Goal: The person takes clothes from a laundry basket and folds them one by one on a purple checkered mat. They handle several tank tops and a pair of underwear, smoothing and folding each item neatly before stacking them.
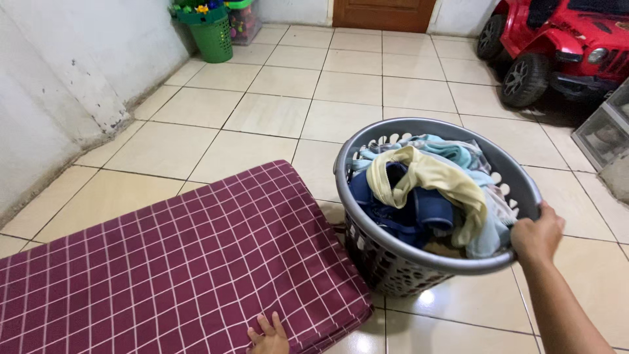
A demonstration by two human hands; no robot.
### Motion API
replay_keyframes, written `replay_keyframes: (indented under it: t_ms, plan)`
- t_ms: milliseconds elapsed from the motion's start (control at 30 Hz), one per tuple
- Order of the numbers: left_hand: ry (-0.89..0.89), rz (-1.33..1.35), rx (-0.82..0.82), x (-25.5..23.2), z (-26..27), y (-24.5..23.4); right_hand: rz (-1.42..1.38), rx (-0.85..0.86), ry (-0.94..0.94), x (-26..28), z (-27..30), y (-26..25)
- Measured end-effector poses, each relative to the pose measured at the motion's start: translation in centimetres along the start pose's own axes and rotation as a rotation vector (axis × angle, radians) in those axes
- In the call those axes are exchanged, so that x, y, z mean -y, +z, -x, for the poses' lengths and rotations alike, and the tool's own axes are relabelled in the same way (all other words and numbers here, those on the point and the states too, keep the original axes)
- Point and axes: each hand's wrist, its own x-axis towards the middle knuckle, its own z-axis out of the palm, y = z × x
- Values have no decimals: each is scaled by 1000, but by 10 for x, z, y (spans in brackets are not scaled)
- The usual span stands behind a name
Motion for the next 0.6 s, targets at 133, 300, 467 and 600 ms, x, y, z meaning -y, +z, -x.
replay_keyframes:
  t_ms: [133,300,467,600]
  plan:
    - [6,38,23,-6,-5,8,-53,6,-29,-1,-11,6]
    - [184,4,111,-47,5,-9,-22,126,-48,-3,-36,7]
    - [699,312,-101,-181,74,-58,190,163,-211,19,-49,1]
    - [720,485,-291,-185,94,-133,41,163,-350,80,-15,-27]
